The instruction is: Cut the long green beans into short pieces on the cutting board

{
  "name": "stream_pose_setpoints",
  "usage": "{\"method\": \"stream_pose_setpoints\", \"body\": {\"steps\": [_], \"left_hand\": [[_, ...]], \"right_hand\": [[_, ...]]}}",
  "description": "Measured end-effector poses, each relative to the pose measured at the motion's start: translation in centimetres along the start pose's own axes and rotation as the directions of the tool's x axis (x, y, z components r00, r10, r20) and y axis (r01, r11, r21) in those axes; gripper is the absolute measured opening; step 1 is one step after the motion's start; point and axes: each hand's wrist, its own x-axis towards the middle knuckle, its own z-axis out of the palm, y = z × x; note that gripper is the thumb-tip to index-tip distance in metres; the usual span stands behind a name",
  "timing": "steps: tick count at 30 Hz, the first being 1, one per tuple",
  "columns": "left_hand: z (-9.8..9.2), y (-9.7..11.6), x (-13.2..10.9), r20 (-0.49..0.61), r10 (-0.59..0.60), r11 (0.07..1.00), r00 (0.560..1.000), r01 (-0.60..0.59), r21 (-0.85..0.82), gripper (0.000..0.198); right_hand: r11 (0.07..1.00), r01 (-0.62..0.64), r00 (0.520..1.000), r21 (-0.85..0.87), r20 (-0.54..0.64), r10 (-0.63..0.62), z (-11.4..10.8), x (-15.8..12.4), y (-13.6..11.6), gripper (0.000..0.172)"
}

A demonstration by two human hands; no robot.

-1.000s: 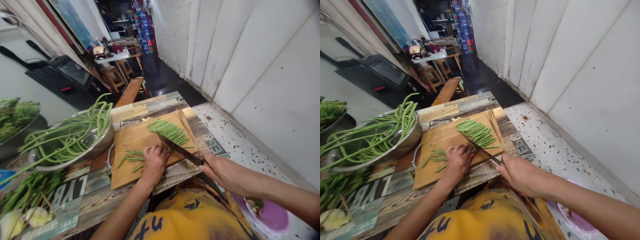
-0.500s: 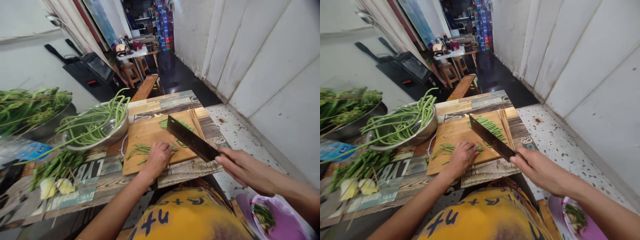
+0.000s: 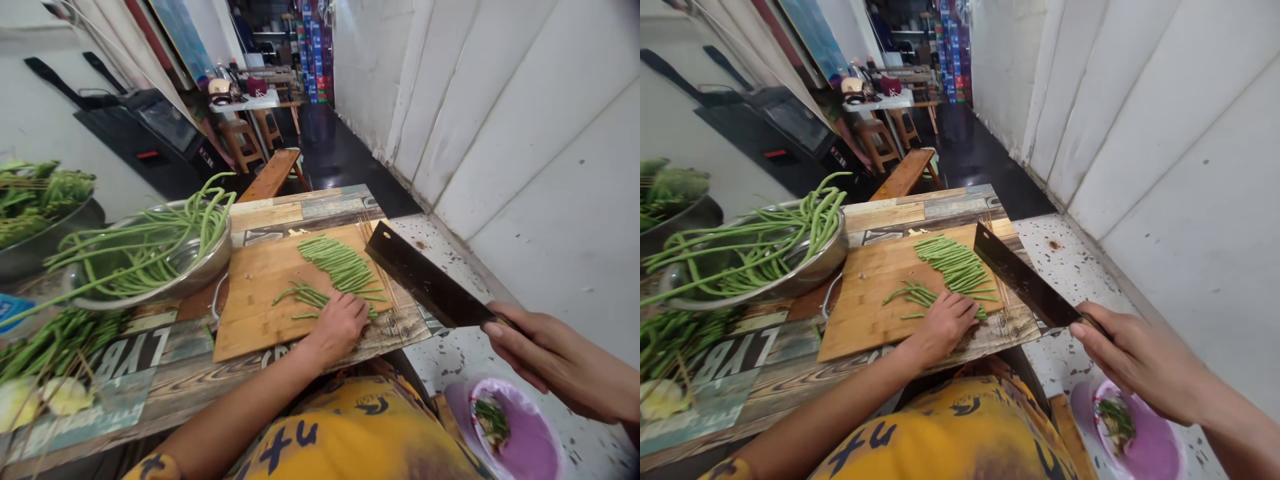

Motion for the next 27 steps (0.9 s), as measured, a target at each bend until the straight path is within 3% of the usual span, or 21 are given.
{"method": "stream_pose_setpoints", "body": {"steps": [3,8,17,23,27], "left_hand": [[0.4,0.8,1.6,0.029,-0.044,0.999,0.999,0.043,0.03,0.025],[1.0,1.0,3.3,0.034,-0.172,0.983,0.984,0.17,0.065,0.022],[2.0,-1.4,4.9,-0.001,-0.291,0.947,0.957,0.288,0.144,0.022],[1.8,-1.1,4.5,-0.008,-0.266,0.955,0.964,0.265,0.134,0.027],[1.5,-1.0,4.2,-0.02,-0.284,0.951,0.959,0.284,0.12,0.033]], "right_hand": [[0.999,-0.013,0.993,0.043,0.118,0.008,-0.2,-0.3,0.6,0.029],[0.993,-0.063,0.983,0.101,0.181,0.044,-0.4,-0.4,0.7,0.029],[0.971,-0.089,0.982,0.223,0.18,0.048,1.2,-0.6,1.3,0.026],[0.961,-0.138,0.971,0.239,0.224,0.084,1.6,-0.8,1.1,0.022],[0.977,-0.068,0.986,0.203,0.165,0.034,2.3,-0.6,1.4,0.022]]}}
